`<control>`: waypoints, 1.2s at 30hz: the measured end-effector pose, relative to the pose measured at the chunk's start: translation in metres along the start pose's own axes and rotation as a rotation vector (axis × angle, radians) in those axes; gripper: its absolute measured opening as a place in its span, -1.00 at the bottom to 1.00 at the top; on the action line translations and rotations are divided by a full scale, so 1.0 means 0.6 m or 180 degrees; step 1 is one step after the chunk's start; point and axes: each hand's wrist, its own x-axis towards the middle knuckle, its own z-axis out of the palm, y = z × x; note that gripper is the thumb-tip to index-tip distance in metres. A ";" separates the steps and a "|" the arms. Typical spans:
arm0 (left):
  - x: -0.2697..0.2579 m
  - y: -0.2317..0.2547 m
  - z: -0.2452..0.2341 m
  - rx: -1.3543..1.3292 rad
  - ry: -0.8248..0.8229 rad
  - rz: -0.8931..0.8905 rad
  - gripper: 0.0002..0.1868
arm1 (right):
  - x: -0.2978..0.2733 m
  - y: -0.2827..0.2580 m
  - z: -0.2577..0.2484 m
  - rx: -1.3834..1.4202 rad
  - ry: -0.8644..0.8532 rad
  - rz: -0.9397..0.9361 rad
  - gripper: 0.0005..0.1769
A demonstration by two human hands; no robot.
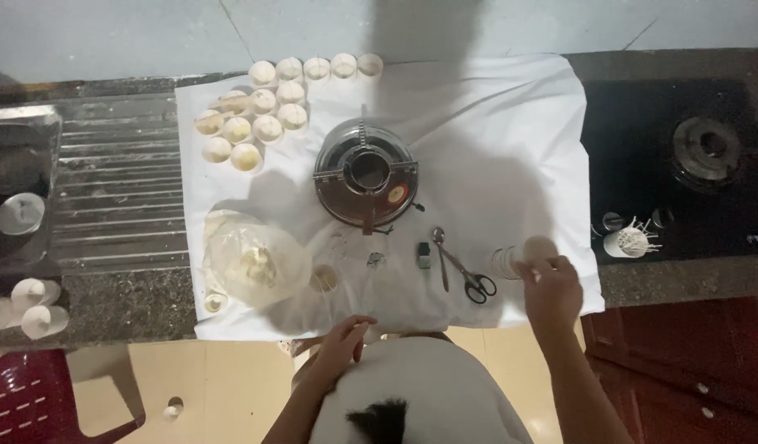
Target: Preparing candle molds by inserting wicks and managing a wax melting pot on a burner.
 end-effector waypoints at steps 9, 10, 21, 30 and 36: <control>0.005 -0.055 -0.021 -0.0747 0.0811 -0.0489 -0.72 | 0.008 -0.306 -0.120 0.1217 -0.1948 0.1077 -0.75; 0.026 -0.089 -0.032 -0.0761 0.0827 -0.0494 -0.72 | -0.018 -0.291 -0.016 0.1213 -0.1962 0.1060 -0.75; 0.085 -0.074 -0.073 -0.0515 0.1572 -0.1146 -0.42 | -0.117 -0.296 0.210 -0.1476 -0.1583 -0.2528 -0.86; 0.135 -0.092 -0.081 -0.0159 0.1849 -0.0921 -0.65 | -0.120 -0.265 0.170 -0.0803 -0.1576 -0.2236 -0.54; 0.091 -0.059 -0.084 0.0291 0.2042 -0.0646 -0.69 | -0.128 -0.226 0.174 -0.0593 -0.0896 -0.2321 -0.58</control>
